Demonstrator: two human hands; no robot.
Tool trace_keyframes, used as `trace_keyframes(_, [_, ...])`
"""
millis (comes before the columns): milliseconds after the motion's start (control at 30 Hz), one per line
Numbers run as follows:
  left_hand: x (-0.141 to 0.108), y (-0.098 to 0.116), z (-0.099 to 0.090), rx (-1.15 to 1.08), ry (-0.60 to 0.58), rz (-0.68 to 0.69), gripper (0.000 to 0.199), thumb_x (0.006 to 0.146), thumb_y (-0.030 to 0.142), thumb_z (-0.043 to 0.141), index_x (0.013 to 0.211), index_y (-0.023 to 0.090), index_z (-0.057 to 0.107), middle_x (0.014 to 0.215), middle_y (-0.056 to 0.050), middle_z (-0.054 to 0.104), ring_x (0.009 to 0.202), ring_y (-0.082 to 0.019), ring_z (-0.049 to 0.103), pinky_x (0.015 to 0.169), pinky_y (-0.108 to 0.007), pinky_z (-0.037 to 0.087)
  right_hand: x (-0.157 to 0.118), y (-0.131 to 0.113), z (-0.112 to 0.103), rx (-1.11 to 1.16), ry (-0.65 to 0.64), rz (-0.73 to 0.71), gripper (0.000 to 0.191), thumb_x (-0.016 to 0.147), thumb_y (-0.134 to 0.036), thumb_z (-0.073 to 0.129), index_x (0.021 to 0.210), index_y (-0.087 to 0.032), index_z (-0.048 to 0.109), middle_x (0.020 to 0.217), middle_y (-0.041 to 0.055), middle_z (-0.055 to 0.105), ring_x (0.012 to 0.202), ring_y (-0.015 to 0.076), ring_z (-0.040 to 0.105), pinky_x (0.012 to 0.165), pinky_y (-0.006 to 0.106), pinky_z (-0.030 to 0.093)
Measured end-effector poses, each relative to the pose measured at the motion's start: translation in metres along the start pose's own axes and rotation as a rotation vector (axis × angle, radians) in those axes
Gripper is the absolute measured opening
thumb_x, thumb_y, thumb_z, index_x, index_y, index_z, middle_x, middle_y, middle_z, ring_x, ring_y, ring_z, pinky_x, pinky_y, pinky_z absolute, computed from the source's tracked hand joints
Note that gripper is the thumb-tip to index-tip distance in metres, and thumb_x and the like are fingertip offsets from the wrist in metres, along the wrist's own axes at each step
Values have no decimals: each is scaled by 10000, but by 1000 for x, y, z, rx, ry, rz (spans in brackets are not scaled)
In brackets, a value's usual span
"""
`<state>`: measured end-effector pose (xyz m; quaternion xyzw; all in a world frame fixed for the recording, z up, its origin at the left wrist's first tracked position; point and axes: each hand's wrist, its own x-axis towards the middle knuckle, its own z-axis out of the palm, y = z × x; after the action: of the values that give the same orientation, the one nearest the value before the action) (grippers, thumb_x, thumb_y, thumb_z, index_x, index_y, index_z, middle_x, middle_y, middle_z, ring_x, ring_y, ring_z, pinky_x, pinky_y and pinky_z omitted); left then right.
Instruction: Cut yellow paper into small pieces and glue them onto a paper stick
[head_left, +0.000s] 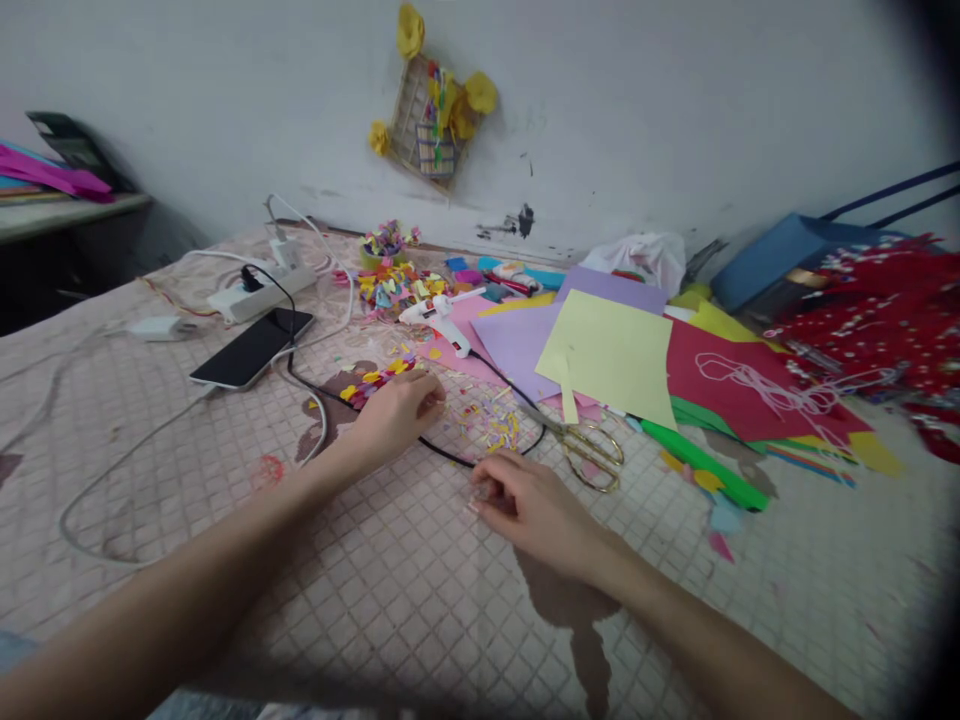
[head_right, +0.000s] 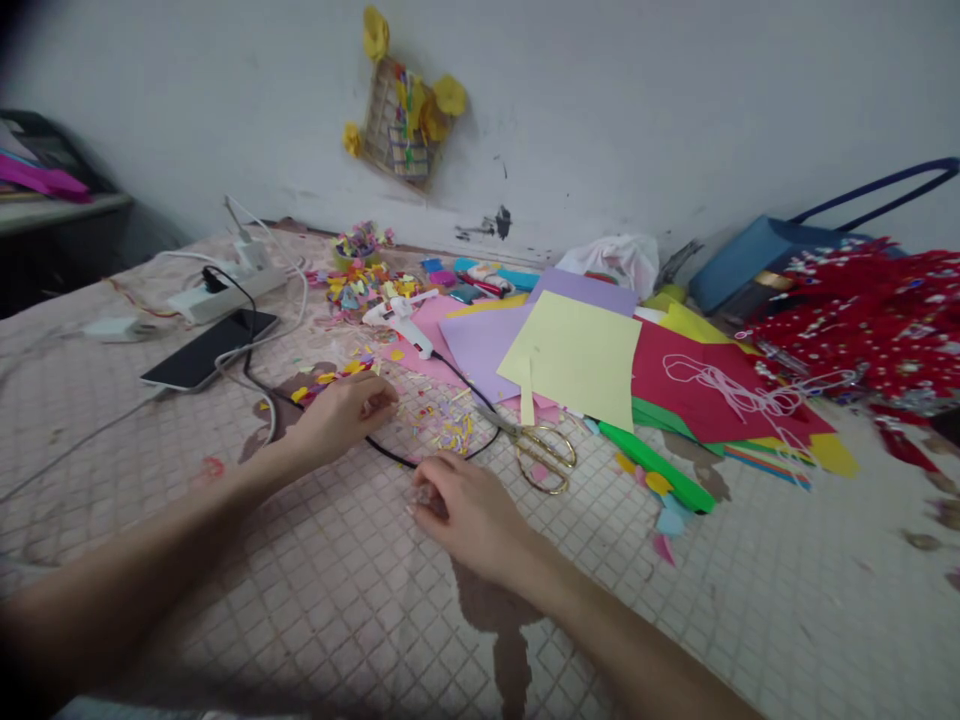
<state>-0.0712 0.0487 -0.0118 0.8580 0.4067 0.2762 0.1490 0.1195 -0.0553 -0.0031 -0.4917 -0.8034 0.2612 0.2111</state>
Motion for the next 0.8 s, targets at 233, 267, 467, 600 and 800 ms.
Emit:
trace_keyframes(233, [2,0,12,-33,24,-56,45,730,158,535,762,138,560,772,-39,550,672,-127,532,632,-257,441,1,7,1,46,51,18,62,793,-163,524,836,-190,560,756,-5,565,647,108,516,585,225,374])
trace_keyframes(267, [2,0,12,-39,28,-61,35,729,152,531,748,138,557,755,-36,548,656,-123,526,620,-252,439,1,7,1,45,56,18,60,794,-165,524,830,-190,564,748,-5,569,647,109,519,586,225,374])
trace_keyframes(467, [2,-3,11,-29,24,-35,33,715,125,518,710,140,548,704,-25,542,643,-121,500,587,-236,409,2,7,1,44,65,20,66,795,-163,521,815,-189,577,715,-11,579,634,109,523,584,226,374])
trace_keyframes(600, [2,-3,10,-33,13,-31,53,717,113,502,708,138,548,701,-27,543,651,-121,492,595,-238,398,3,6,1,52,73,20,69,796,-159,514,806,-188,576,716,-9,585,641,113,528,587,228,379])
trace_keyframes(800, [3,-2,8,-83,8,-53,48,710,123,511,688,141,550,670,-18,550,609,-111,489,561,-227,388,3,5,0,71,90,16,84,789,-141,512,797,-189,581,713,-8,591,644,117,533,585,227,383])
